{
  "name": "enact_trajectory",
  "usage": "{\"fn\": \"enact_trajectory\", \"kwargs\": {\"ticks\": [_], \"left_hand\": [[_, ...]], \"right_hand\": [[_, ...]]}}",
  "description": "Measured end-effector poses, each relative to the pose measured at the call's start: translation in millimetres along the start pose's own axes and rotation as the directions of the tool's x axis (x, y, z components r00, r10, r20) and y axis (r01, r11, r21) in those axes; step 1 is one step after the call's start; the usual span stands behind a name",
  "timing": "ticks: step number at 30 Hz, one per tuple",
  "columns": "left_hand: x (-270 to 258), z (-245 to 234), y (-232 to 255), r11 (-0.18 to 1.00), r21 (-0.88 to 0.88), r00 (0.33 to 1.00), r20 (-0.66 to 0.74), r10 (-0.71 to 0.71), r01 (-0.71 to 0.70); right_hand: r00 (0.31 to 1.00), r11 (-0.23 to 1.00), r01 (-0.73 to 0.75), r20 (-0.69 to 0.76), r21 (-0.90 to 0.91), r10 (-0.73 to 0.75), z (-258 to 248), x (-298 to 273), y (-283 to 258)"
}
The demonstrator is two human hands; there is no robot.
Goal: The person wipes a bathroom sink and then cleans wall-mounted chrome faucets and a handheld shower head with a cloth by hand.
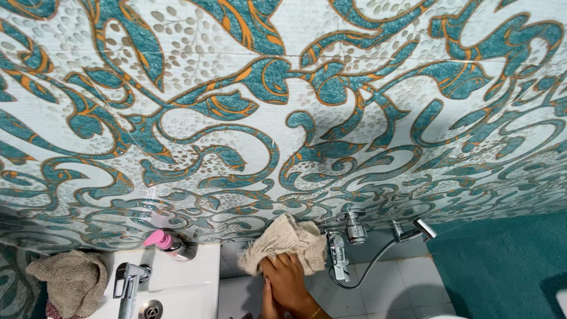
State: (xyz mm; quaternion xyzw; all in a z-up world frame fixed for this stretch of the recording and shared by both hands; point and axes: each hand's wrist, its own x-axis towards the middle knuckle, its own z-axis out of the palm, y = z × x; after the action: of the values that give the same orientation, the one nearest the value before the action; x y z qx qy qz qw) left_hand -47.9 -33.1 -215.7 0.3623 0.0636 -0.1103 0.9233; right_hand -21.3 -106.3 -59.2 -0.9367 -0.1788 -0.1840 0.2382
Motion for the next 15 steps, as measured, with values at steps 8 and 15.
{"fn": "enact_trajectory", "kwargs": {"ticks": [8,15], "left_hand": [[0,-55,-1,0.421,0.904,0.997,0.056,0.059,-0.076],[1,-59,10,0.188,0.954,0.931,-0.162,-0.327,0.232]], "right_hand": [[0.940,0.744,-0.327,0.278,0.582,0.196,51,-116,65],[0.540,0.677,-0.697,0.794,0.235,0.280,50,-132,111]]}}
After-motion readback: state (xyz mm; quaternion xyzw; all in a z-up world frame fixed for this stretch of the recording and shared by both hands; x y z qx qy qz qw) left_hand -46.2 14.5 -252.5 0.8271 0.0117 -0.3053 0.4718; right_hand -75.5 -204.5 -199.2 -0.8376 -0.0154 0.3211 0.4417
